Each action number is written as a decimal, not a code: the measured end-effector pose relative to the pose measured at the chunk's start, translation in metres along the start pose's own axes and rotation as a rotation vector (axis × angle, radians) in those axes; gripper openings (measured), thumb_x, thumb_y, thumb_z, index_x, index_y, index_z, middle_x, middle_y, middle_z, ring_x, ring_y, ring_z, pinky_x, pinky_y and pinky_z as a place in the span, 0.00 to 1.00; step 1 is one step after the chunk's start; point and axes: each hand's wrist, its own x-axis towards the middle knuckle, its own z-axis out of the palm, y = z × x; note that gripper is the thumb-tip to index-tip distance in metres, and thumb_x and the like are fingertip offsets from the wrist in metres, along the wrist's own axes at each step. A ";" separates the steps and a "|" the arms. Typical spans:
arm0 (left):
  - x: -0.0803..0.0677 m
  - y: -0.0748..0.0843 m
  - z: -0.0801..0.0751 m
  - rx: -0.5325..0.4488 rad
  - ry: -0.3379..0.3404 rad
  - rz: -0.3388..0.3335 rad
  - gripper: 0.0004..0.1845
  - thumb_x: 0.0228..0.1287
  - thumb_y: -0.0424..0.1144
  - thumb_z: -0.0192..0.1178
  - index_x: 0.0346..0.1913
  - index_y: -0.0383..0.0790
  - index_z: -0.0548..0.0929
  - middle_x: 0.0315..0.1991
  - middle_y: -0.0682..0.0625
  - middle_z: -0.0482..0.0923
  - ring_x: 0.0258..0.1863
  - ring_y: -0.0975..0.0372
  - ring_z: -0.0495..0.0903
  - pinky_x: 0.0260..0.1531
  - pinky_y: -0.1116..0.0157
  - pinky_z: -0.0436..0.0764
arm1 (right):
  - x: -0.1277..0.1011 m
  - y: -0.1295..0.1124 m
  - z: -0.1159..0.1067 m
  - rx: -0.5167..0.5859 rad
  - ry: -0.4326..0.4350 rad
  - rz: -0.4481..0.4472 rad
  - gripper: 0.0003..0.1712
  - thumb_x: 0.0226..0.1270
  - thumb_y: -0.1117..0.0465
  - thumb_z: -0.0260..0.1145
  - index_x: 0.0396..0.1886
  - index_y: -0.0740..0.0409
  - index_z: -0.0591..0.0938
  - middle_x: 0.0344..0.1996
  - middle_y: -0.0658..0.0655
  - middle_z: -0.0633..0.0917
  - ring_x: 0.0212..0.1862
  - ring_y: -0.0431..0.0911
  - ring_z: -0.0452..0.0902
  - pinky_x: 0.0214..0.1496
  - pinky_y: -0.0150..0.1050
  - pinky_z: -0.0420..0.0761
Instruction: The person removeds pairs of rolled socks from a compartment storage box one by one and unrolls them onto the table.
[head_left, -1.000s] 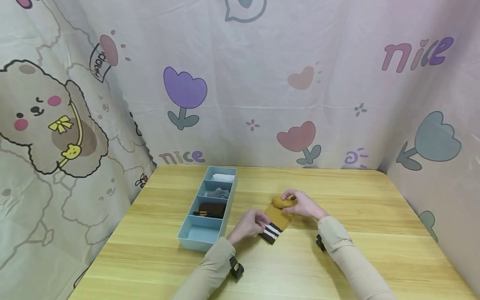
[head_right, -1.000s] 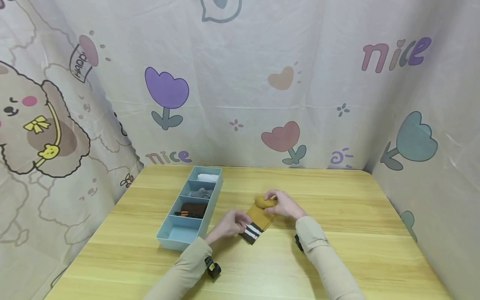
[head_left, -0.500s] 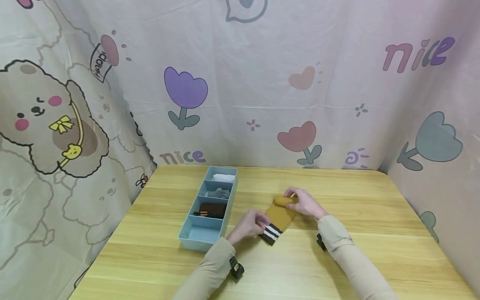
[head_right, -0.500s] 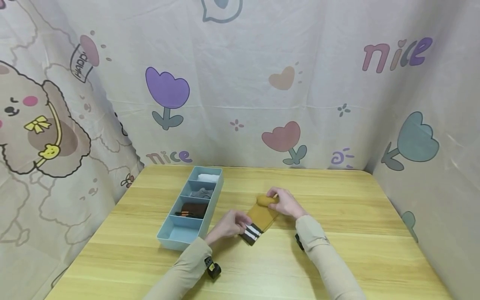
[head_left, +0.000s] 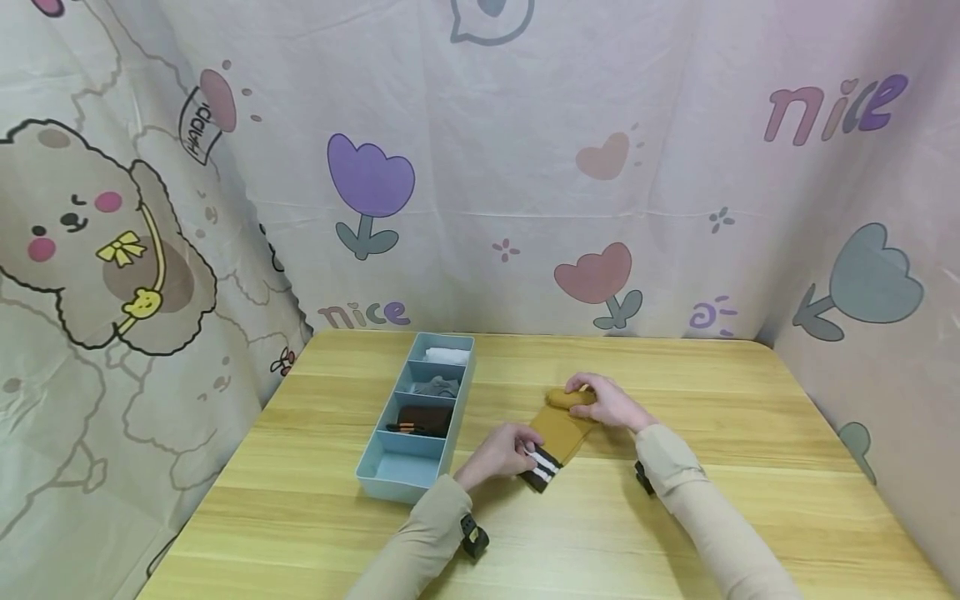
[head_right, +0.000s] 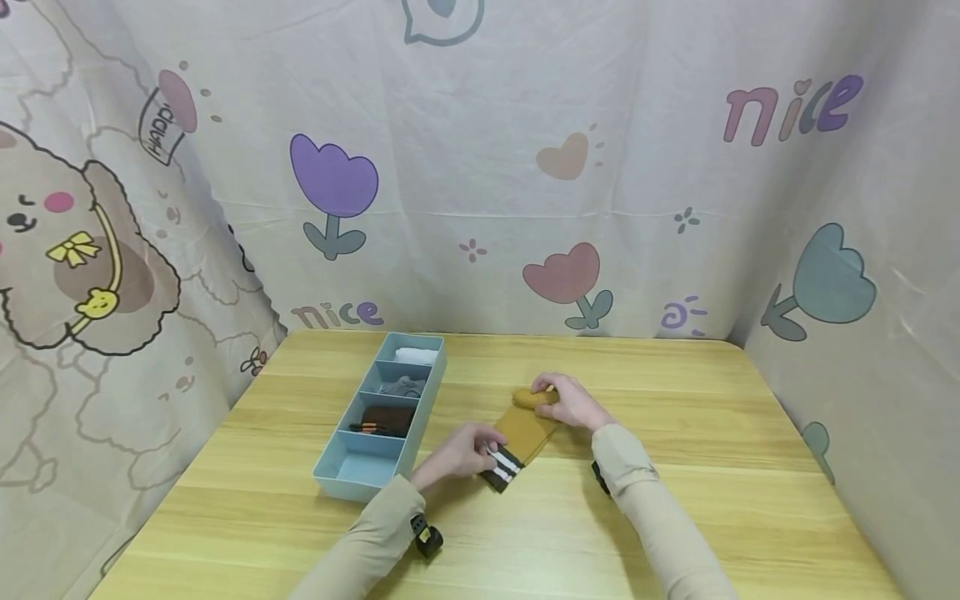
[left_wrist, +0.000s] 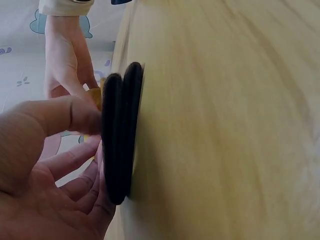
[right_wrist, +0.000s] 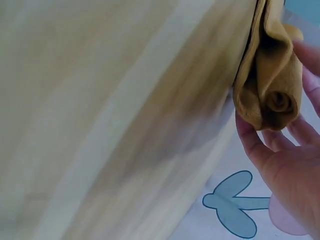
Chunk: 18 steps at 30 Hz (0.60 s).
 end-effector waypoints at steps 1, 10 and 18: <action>0.000 0.000 0.000 0.009 0.002 0.001 0.15 0.50 0.25 0.68 0.44 0.31 0.87 0.31 0.46 0.81 0.26 0.69 0.70 0.26 0.76 0.69 | 0.001 0.000 -0.001 -0.005 -0.007 0.005 0.15 0.57 0.69 0.73 0.44 0.62 0.82 0.46 0.62 0.86 0.50 0.56 0.80 0.57 0.53 0.79; -0.001 -0.002 0.000 0.126 0.038 -0.018 0.20 0.49 0.38 0.79 0.46 0.39 0.87 0.29 0.51 0.80 0.25 0.71 0.68 0.28 0.74 0.66 | 0.005 0.002 -0.003 -0.029 -0.019 0.046 0.18 0.52 0.69 0.76 0.42 0.61 0.81 0.41 0.59 0.84 0.45 0.50 0.77 0.51 0.46 0.77; -0.002 -0.002 -0.002 0.158 0.032 -0.006 0.29 0.47 0.37 0.80 0.56 0.38 0.84 0.25 0.54 0.76 0.24 0.72 0.67 0.27 0.74 0.64 | 0.007 0.004 -0.002 -0.047 0.009 0.055 0.15 0.57 0.69 0.73 0.44 0.63 0.81 0.40 0.60 0.84 0.44 0.51 0.78 0.51 0.48 0.79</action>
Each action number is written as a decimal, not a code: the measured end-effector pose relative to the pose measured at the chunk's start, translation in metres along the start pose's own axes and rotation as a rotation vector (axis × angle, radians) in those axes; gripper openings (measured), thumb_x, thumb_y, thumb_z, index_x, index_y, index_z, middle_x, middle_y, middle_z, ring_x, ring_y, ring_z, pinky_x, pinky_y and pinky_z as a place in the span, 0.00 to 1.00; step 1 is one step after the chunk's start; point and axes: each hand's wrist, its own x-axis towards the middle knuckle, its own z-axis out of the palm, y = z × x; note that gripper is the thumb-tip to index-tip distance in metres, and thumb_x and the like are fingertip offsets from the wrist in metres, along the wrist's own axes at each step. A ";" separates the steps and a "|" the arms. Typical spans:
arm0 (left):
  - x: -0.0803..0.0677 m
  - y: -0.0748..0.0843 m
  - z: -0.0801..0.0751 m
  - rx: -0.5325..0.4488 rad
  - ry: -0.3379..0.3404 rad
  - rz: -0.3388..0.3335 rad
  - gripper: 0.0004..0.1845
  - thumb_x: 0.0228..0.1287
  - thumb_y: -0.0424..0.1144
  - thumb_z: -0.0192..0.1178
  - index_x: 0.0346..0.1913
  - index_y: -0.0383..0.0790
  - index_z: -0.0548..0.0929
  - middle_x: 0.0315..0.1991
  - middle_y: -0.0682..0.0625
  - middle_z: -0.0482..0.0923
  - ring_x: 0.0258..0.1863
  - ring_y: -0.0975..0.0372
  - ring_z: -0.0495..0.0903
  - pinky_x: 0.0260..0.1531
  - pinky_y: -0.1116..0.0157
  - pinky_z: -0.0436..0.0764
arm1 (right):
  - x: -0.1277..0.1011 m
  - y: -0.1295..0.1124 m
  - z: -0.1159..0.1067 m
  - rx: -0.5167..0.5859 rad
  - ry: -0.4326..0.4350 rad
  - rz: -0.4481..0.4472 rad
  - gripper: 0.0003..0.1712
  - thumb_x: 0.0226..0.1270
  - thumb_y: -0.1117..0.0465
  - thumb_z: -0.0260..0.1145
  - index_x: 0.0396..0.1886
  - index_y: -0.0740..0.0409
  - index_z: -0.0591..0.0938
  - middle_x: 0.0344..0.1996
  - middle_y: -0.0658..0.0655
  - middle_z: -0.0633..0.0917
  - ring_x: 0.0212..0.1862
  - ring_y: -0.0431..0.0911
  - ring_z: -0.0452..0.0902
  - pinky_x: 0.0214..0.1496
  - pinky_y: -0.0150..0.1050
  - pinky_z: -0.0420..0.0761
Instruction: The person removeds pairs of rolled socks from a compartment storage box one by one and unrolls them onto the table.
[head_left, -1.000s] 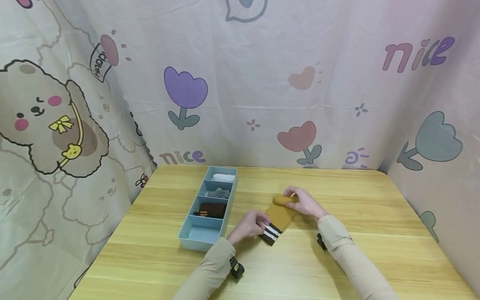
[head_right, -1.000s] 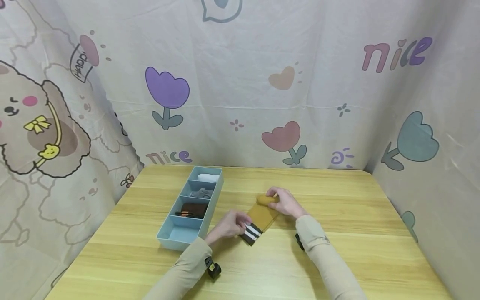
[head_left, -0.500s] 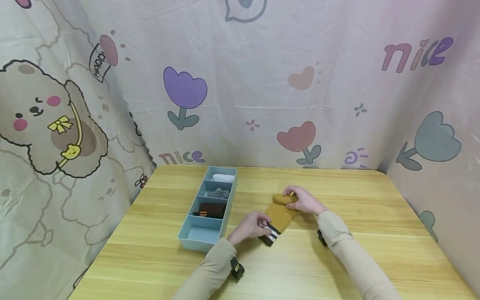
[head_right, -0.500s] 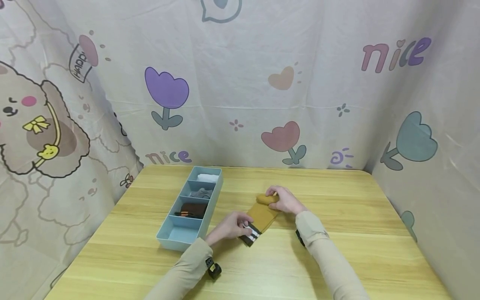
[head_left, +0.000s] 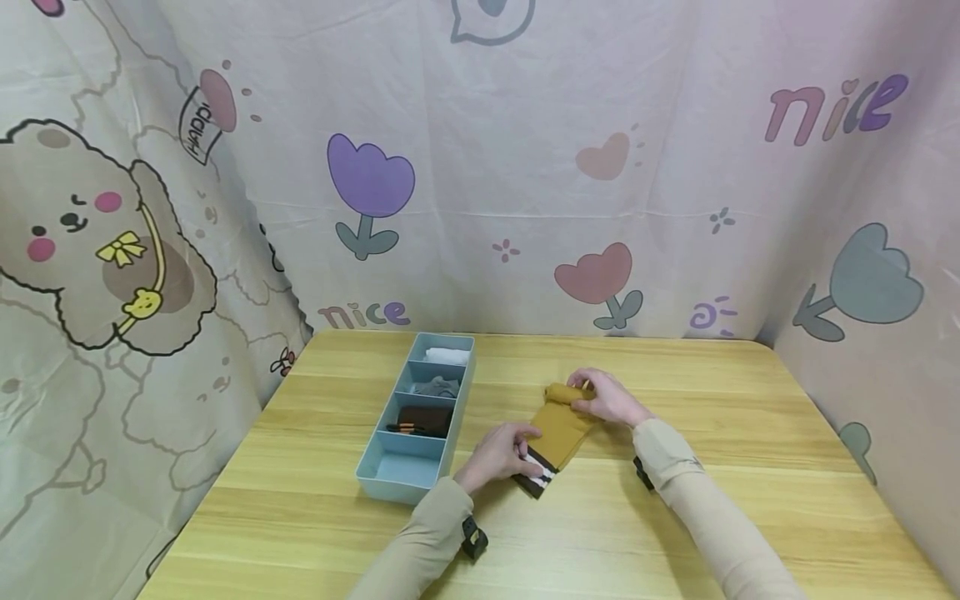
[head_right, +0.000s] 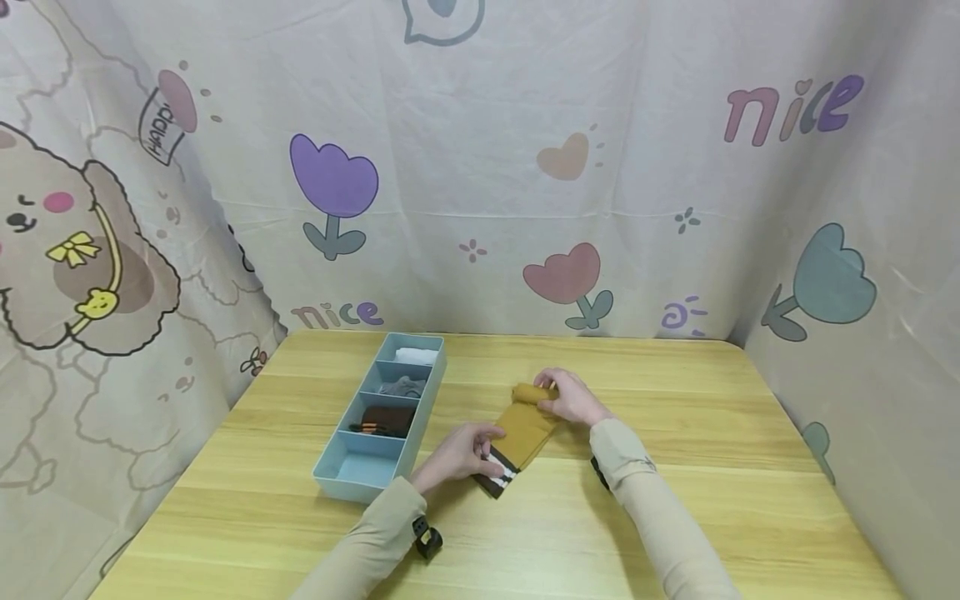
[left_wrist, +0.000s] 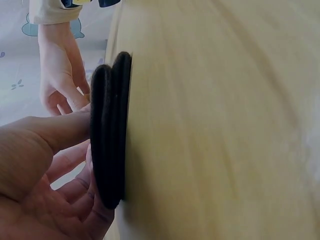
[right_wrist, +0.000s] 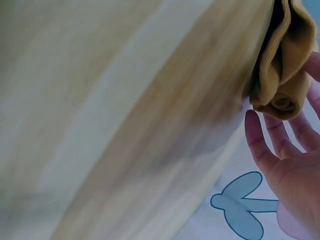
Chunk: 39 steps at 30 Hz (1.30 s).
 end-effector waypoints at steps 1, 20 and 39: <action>0.000 0.000 0.000 0.009 -0.003 0.003 0.30 0.47 0.38 0.80 0.57 0.38 0.84 0.24 0.54 0.75 0.24 0.72 0.66 0.27 0.74 0.64 | 0.000 0.000 0.000 -0.005 0.003 -0.001 0.15 0.57 0.69 0.73 0.45 0.63 0.81 0.40 0.60 0.84 0.44 0.51 0.79 0.51 0.49 0.79; -0.001 -0.002 -0.002 0.005 -0.039 0.013 0.34 0.47 0.38 0.80 0.60 0.38 0.82 0.23 0.54 0.73 0.22 0.72 0.65 0.25 0.75 0.63 | 0.012 0.008 -0.001 0.003 -0.011 0.085 0.14 0.64 0.69 0.67 0.50 0.63 0.81 0.47 0.66 0.84 0.48 0.56 0.81 0.53 0.53 0.81; -0.005 -0.001 -0.008 -0.048 -0.116 -0.018 0.44 0.44 0.33 0.81 0.69 0.34 0.74 0.22 0.56 0.68 0.22 0.69 0.65 0.25 0.73 0.63 | 0.022 0.012 -0.002 -0.010 -0.047 0.106 0.21 0.62 0.62 0.73 0.53 0.65 0.80 0.48 0.70 0.83 0.47 0.58 0.80 0.54 0.55 0.80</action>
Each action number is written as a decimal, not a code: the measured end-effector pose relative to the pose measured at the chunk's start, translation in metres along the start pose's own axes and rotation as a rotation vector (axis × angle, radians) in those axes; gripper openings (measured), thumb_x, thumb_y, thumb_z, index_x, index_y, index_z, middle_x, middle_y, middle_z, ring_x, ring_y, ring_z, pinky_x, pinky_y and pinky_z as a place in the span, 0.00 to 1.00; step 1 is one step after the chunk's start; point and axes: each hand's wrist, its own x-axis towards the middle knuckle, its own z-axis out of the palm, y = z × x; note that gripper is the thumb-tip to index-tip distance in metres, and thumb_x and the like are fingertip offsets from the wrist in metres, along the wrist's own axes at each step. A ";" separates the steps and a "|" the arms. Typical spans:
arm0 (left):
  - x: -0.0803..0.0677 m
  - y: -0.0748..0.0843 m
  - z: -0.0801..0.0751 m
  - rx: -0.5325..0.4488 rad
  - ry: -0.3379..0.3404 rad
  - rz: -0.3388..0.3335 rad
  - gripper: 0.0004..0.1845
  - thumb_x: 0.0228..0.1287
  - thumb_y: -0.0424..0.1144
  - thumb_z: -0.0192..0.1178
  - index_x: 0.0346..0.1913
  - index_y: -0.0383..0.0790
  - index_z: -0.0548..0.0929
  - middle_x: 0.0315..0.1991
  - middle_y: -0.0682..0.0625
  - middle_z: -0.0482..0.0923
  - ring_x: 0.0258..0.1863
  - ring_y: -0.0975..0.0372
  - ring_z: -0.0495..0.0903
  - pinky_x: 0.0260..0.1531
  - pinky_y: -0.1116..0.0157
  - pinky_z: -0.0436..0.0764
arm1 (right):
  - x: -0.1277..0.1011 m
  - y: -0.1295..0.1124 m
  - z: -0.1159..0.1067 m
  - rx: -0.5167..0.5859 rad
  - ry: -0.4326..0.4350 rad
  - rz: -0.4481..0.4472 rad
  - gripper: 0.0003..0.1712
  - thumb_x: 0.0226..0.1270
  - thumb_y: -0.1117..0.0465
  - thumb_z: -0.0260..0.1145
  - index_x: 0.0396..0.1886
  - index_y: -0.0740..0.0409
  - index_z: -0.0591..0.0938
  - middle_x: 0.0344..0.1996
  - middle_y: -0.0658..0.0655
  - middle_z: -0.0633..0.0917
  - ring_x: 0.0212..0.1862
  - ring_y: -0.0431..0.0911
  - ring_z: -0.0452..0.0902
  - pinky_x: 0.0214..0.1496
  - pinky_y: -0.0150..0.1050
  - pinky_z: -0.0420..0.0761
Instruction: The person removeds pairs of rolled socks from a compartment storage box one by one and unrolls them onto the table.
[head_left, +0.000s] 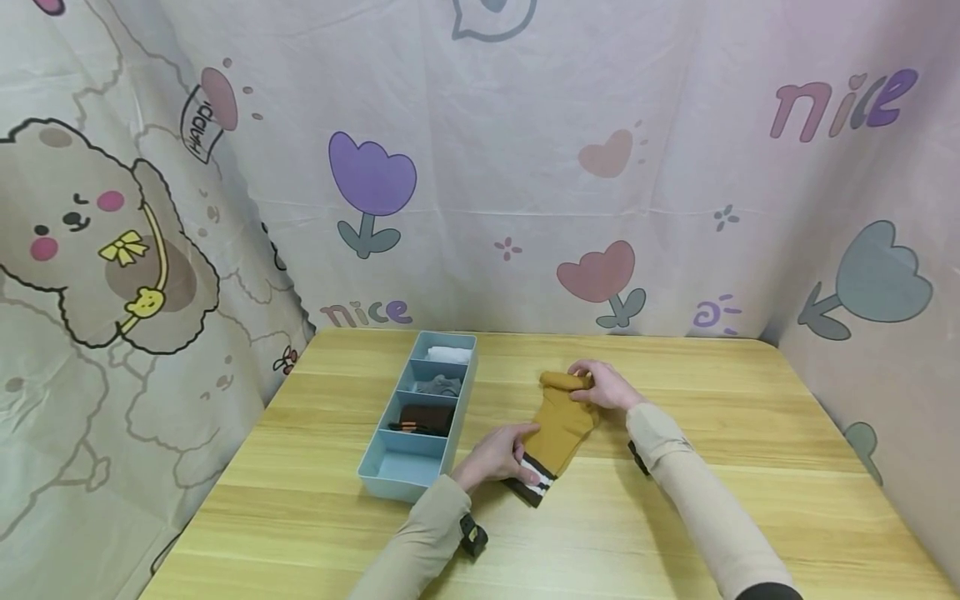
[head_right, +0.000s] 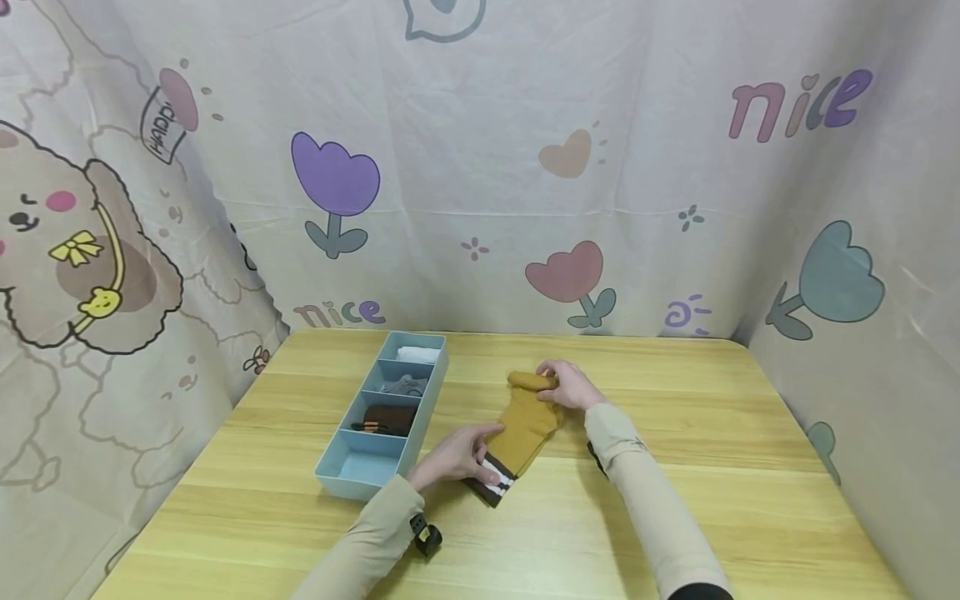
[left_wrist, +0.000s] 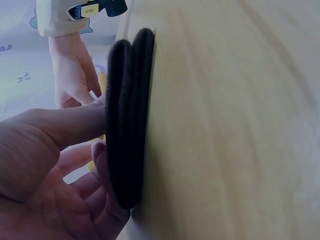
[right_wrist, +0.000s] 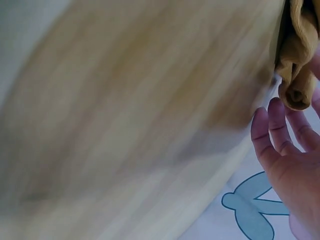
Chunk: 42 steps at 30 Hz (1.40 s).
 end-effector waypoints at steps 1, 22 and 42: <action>0.000 0.000 0.000 -0.002 -0.002 0.001 0.44 0.44 0.33 0.81 0.69 0.33 0.74 0.21 0.56 0.68 0.22 0.69 0.65 0.25 0.73 0.63 | 0.000 0.000 -0.001 -0.001 -0.005 0.001 0.21 0.61 0.63 0.74 0.52 0.64 0.80 0.48 0.69 0.83 0.47 0.57 0.80 0.54 0.55 0.80; -0.003 0.005 -0.001 -0.005 -0.017 -0.026 0.44 0.45 0.32 0.80 0.69 0.36 0.74 0.21 0.55 0.68 0.21 0.68 0.65 0.25 0.73 0.63 | 0.010 0.003 0.001 -0.048 0.107 0.056 0.14 0.68 0.63 0.66 0.48 0.67 0.81 0.43 0.69 0.84 0.47 0.59 0.80 0.53 0.56 0.79; -0.004 0.002 0.001 0.005 -0.036 -0.020 0.44 0.45 0.32 0.80 0.69 0.37 0.74 0.20 0.57 0.67 0.20 0.70 0.65 0.24 0.74 0.65 | 0.020 0.007 0.004 -0.051 0.196 0.060 0.12 0.62 0.68 0.69 0.45 0.64 0.82 0.37 0.65 0.85 0.40 0.56 0.80 0.47 0.53 0.79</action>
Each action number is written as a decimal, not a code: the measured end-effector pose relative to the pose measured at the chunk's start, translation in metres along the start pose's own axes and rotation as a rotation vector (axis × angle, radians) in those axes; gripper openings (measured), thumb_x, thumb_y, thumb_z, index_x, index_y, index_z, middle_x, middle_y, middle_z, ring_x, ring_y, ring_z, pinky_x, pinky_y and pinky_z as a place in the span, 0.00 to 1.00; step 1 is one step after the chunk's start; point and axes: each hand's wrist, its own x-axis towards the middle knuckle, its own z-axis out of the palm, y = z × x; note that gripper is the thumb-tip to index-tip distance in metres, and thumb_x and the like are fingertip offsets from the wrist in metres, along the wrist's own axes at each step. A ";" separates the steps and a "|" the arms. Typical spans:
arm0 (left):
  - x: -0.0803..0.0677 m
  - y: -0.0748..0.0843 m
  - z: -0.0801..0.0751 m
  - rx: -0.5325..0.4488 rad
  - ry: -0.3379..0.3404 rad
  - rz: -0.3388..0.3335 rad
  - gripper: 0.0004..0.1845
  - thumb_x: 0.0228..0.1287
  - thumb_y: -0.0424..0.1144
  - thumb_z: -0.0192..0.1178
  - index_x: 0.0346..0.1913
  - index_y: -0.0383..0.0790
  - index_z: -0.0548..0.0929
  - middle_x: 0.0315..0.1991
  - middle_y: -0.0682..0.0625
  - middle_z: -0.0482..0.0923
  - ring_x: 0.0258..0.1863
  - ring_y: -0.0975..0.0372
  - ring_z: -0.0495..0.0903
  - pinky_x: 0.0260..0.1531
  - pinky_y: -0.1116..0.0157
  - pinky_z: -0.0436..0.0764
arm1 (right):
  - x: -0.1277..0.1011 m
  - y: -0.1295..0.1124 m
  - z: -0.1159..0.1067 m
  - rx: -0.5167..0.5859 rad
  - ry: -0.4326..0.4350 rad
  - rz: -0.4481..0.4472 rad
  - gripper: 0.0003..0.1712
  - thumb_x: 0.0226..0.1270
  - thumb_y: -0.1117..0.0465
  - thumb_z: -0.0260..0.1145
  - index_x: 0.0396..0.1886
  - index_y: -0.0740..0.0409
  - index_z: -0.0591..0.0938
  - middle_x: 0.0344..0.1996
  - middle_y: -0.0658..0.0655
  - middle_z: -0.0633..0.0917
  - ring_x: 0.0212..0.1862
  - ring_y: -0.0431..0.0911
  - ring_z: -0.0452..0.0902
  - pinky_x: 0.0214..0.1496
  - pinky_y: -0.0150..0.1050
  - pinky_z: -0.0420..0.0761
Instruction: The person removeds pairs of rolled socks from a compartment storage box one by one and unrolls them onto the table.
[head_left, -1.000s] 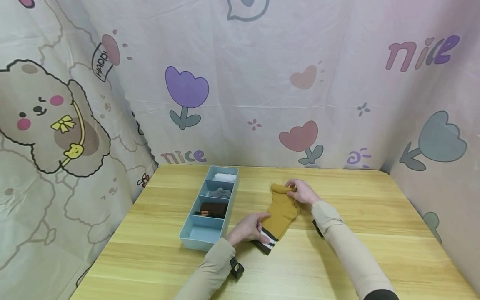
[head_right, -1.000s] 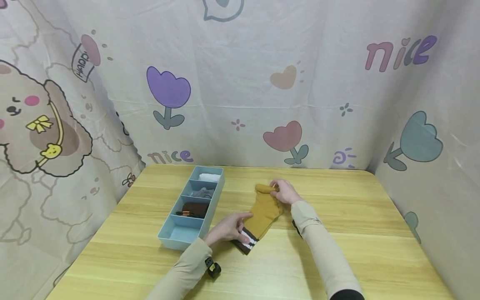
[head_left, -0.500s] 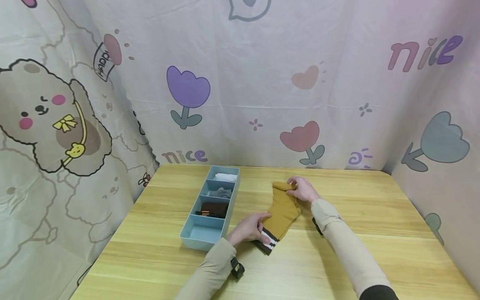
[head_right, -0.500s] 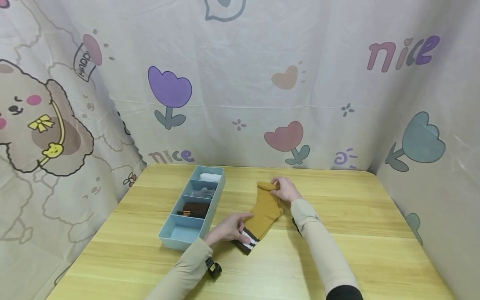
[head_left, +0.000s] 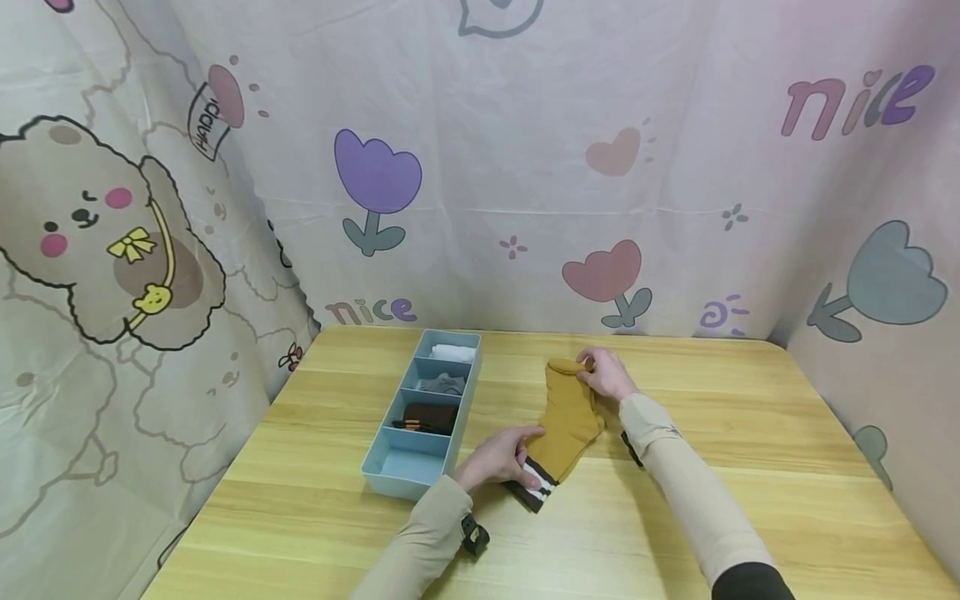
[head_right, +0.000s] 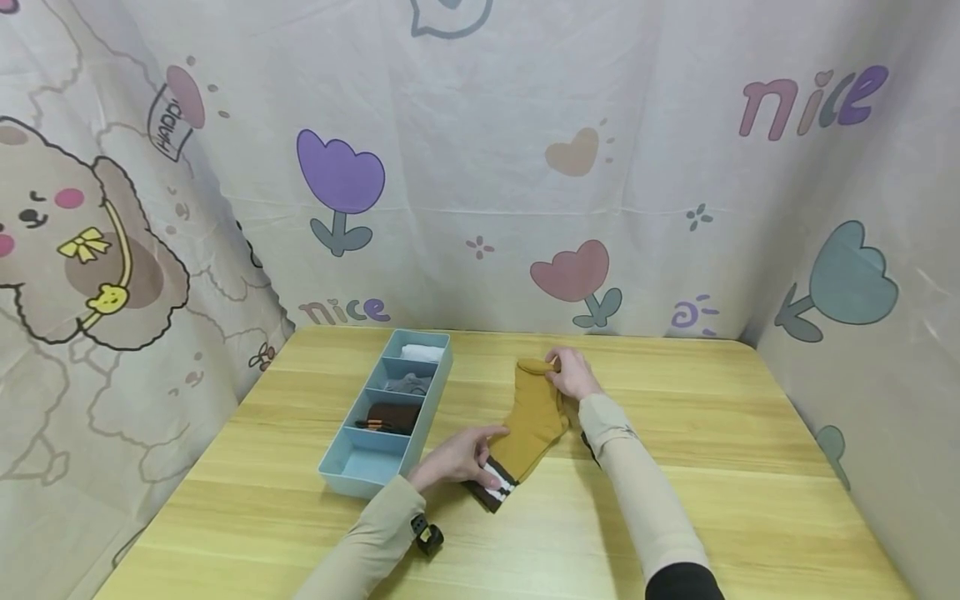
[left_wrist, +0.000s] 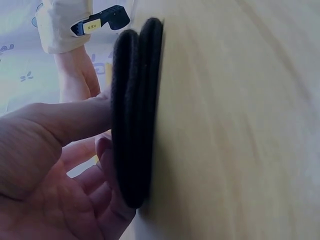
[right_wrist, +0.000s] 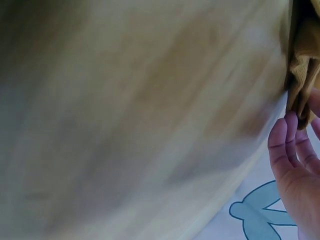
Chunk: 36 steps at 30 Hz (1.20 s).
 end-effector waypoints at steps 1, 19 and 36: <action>-0.001 0.000 0.000 0.004 -0.003 0.001 0.44 0.45 0.32 0.80 0.69 0.37 0.74 0.20 0.57 0.67 0.20 0.69 0.65 0.24 0.74 0.65 | 0.000 0.000 0.000 0.004 0.003 -0.004 0.11 0.62 0.68 0.70 0.44 0.64 0.82 0.36 0.65 0.84 0.40 0.56 0.80 0.46 0.53 0.79; -0.017 0.004 -0.003 0.037 -0.031 -0.042 0.44 0.43 0.35 0.82 0.67 0.41 0.74 0.20 0.58 0.69 0.21 0.69 0.67 0.24 0.73 0.67 | -0.001 -0.004 -0.003 0.037 -0.081 -0.025 0.18 0.62 0.59 0.74 0.47 0.63 0.82 0.40 0.66 0.85 0.45 0.58 0.81 0.51 0.54 0.79; -0.020 0.006 -0.004 0.069 -0.036 -0.010 0.42 0.43 0.35 0.82 0.65 0.41 0.75 0.21 0.58 0.69 0.21 0.70 0.67 0.25 0.73 0.66 | 0.000 -0.009 -0.005 -0.022 0.130 0.142 0.10 0.63 0.58 0.70 0.31 0.60 0.82 0.24 0.58 0.85 0.28 0.48 0.77 0.32 0.38 0.72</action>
